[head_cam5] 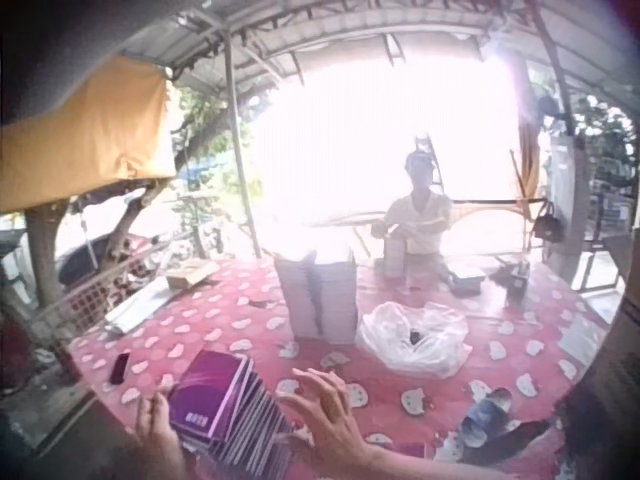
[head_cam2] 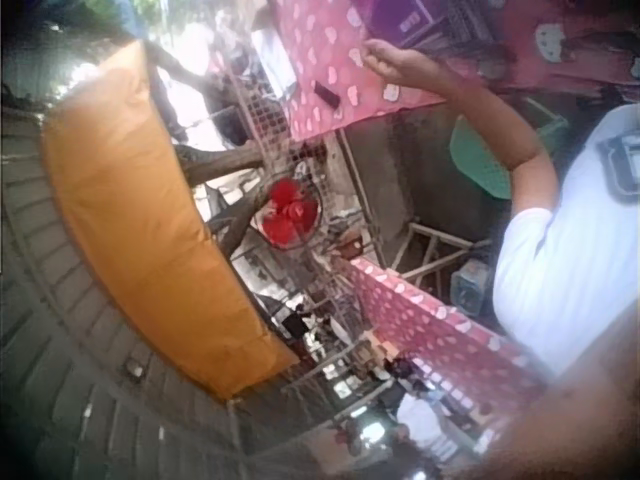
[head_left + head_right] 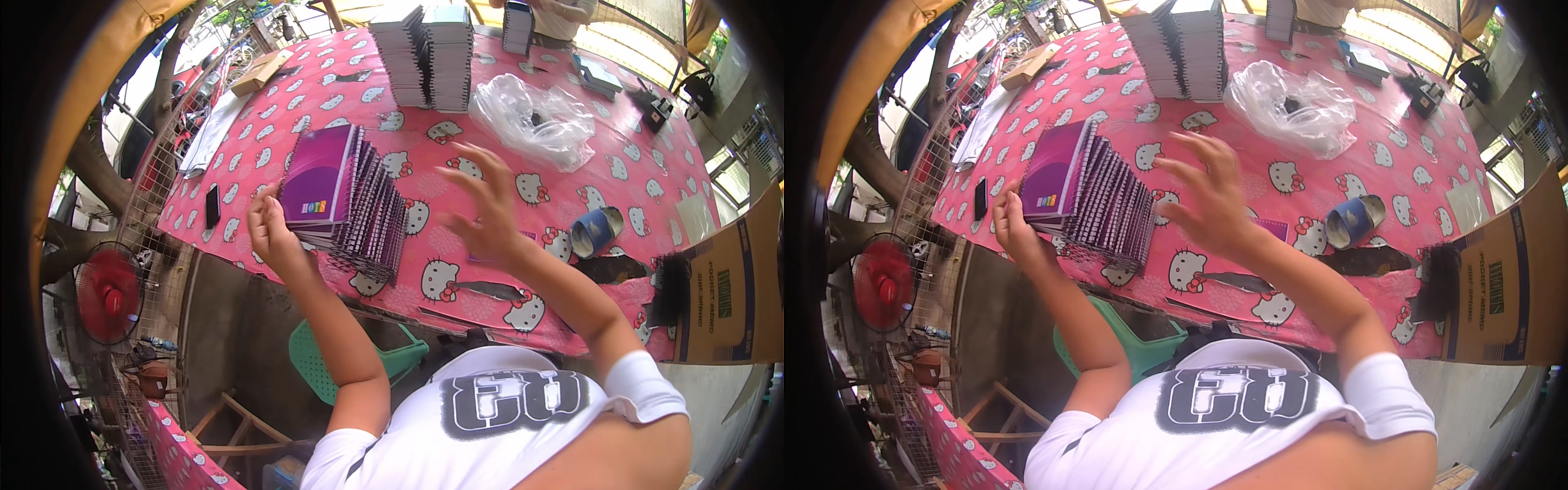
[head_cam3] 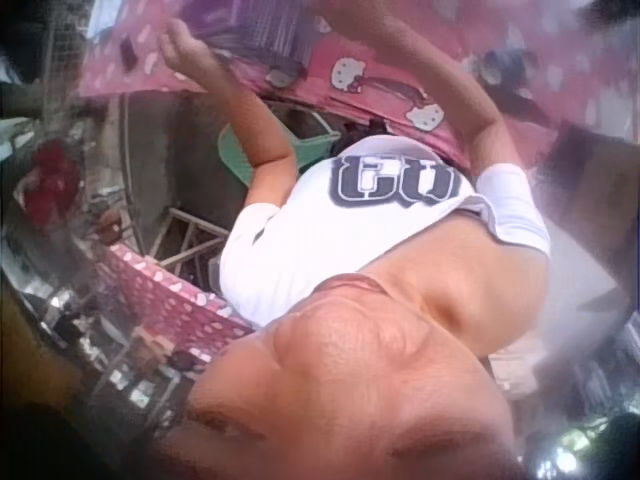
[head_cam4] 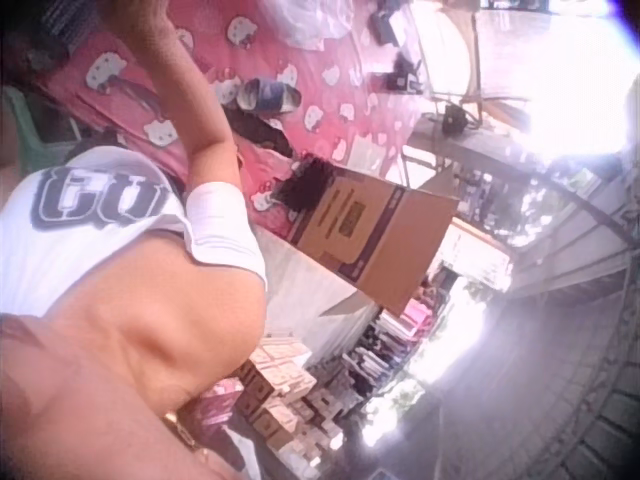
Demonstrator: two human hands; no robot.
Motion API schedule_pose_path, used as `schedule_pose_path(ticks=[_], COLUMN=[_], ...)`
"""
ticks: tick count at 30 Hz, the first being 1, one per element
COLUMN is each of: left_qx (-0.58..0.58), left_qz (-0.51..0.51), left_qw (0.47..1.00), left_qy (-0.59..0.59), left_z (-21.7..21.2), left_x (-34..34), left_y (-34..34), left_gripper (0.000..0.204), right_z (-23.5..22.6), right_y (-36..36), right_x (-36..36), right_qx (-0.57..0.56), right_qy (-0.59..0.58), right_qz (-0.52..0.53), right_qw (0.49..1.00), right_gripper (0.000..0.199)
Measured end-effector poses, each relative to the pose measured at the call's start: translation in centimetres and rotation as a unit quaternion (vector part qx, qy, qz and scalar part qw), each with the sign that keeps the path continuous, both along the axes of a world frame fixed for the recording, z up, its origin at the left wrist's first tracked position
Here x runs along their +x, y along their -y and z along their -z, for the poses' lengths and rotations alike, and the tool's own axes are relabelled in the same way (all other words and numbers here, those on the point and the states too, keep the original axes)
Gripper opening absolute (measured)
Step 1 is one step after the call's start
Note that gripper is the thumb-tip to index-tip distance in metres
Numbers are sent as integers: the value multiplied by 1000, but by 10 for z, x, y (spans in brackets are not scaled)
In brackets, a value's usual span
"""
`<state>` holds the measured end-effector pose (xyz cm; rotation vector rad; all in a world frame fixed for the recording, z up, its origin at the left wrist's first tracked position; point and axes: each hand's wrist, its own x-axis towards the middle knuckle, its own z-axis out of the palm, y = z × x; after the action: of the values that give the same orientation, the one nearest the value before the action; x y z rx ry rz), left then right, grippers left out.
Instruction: The person binds notebooks by threading a spiral coil into the punched holes of a notebook, cutting the excess coil with pliers, and placing the finished notebook onto a stack.
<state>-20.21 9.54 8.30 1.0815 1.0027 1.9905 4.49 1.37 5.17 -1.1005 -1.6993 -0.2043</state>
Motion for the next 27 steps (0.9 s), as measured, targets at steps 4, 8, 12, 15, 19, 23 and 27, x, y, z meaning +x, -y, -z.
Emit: schedule_pose_path(ticks=[4,8,12,15,19,23,27], left_qx=[-13,-34,67,375,266,-239,-408], left_qz=[-40,-111,-246,-170,200,353,418], left_qw=[999,992,951,912,940,904,812], left_qy=[-31,-54,-173,-4,-75,10,-4], left_z=[-10,-18,-5,-34,-7,56,126], left_x=[26,28,6,32,136,250,349], left_y=[-1,4,13,69,61,-43,-140], left_gripper=[35,40,40,43,47,73,100], right_z=[-39,-38,-34,-2,85,117,155], right_y=[-78,-72,-79,-102,-105,-112,-130], right_x=[-76,-99,-18,102,297,362,413], right_qx=[72,56,67,43,-210,-363,-405], right_qy=[-76,-56,-57,-43,-139,-335,-498], right_qz=[-60,-126,-20,163,465,518,395], right_qw=[993,989,996,985,849,699,657], right_gripper=[57,55,52,46,80,116,120])
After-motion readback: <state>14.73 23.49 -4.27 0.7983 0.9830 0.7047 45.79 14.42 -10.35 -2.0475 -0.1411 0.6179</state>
